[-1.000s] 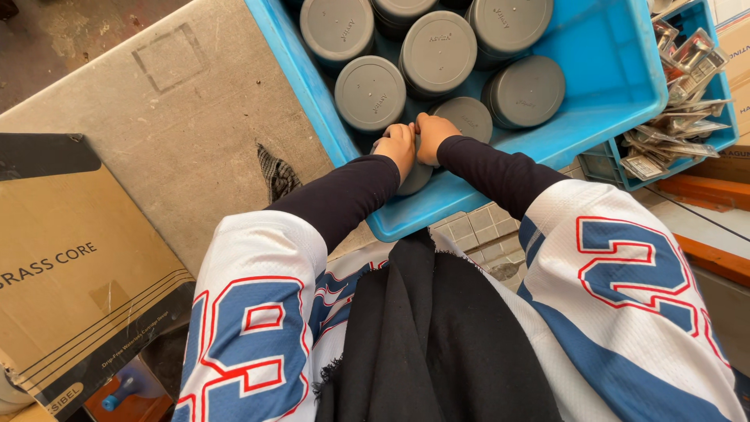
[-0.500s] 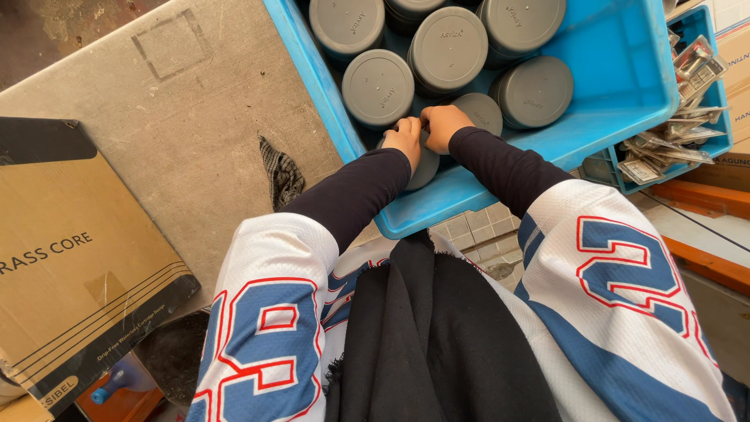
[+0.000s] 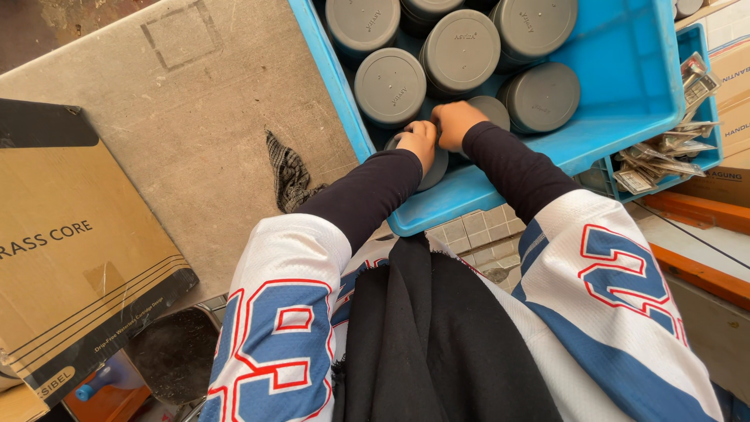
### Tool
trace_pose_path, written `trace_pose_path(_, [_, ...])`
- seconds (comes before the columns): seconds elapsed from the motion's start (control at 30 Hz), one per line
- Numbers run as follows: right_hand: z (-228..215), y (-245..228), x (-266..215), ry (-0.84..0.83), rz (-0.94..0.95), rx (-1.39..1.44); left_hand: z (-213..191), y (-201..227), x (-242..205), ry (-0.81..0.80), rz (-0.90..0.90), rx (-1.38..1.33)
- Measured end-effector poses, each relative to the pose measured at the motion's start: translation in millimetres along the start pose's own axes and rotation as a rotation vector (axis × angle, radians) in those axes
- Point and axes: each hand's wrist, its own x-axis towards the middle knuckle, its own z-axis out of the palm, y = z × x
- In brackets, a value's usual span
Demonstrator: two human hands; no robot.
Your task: The person wipes PVC fittings with a cloth before placing them into a blue crate or back into a cardboard box.
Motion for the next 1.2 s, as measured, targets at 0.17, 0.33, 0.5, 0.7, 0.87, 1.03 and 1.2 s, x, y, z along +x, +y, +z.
trace_pose_path(0.17, [-10.3,16.1,-0.4,0.122,0.127,-0.177,-1.4,-3.1,-2.9,-0.038,0.028,-0.039])
trace_pose_path(0.33, [-7.8,9.9,-8.5,0.028,0.204,-0.182,-4.0,-3.1,-0.8,-0.013,0.043,-0.068])
trace_pose_path(0.5, [2.1,-0.7,2.2,0.052,0.192,-0.237,-13.3,-17.4,-16.1,0.069,0.036,-0.311])
trace_pose_path(0.7, [13.7,-7.0,5.2,0.087,0.103,-0.396,-21.8,-47.2,-76.4,0.398,0.134,-0.597])
trace_pose_path(0.87, [19.2,14.8,8.2,0.164,0.170,-0.411,10.1,-76.8,-127.8,0.598,0.087,-0.587])
trace_pose_path(1.03, [3.3,-45.9,-23.9,0.461,0.057,-0.096,43.1,-138.8,-192.7,0.595,-0.074,-0.678])
trace_pose_path(1.2, [3.2,-212.1,-47.9,0.706,-0.595,0.495,80.0,-215.8,-296.1,1.019,-0.289,-0.697])
